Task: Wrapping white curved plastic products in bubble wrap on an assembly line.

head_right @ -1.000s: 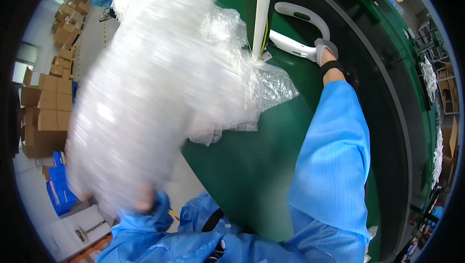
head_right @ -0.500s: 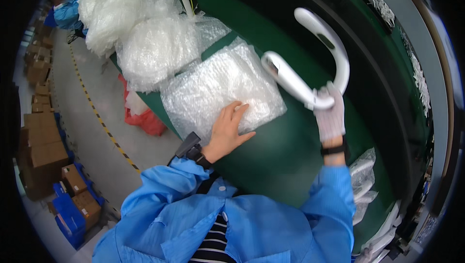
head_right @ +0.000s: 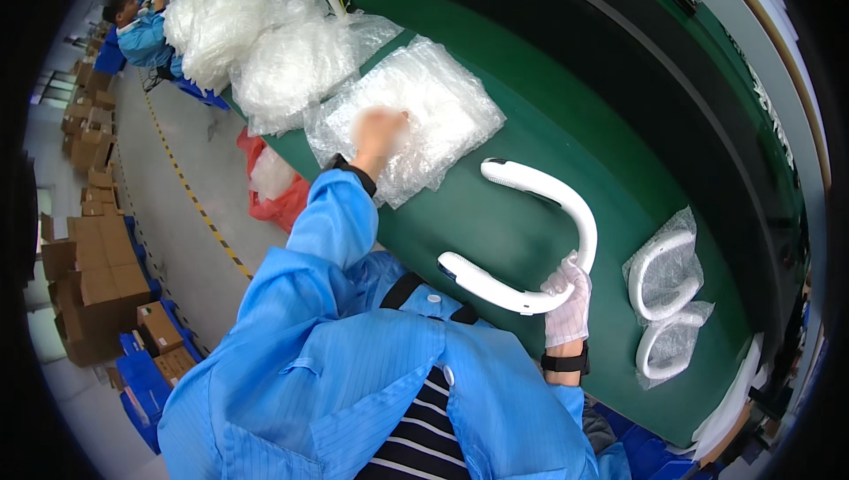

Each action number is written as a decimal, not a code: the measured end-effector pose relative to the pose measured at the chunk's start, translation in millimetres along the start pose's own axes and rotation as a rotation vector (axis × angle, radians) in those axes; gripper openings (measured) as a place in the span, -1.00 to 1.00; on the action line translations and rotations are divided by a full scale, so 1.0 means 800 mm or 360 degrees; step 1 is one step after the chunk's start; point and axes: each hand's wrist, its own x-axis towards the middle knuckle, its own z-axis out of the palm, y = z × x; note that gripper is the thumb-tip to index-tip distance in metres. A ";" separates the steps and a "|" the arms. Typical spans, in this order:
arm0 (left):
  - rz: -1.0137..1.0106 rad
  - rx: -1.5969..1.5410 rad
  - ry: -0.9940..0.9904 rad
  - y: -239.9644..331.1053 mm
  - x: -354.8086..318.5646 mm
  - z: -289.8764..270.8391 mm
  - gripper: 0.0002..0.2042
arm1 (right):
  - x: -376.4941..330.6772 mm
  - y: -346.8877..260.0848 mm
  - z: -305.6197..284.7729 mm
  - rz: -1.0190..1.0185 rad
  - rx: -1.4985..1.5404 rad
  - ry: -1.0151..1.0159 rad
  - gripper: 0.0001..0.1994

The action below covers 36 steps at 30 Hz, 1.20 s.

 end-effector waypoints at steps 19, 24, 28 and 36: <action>0.1228 0.0442 -0.0581 0.084 -0.038 0.012 -0.69 | -0.012 0.000 -0.051 -0.0048 0.0300 0.0196 -0.89; 0.1569 0.0736 -0.0350 0.037 -0.054 0.015 -0.81 | -0.005 0.004 -0.040 -0.0018 0.0225 0.0211 -0.88; 0.1504 0.0834 -0.0416 0.046 -0.066 0.010 -0.88 | -0.003 0.006 -0.036 -0.0029 0.0179 0.0198 -0.88; 0.1077 0.0401 -0.0557 0.037 -0.034 -0.005 -0.85 | 0.002 0.012 -0.019 0.0071 0.0163 0.0073 -0.87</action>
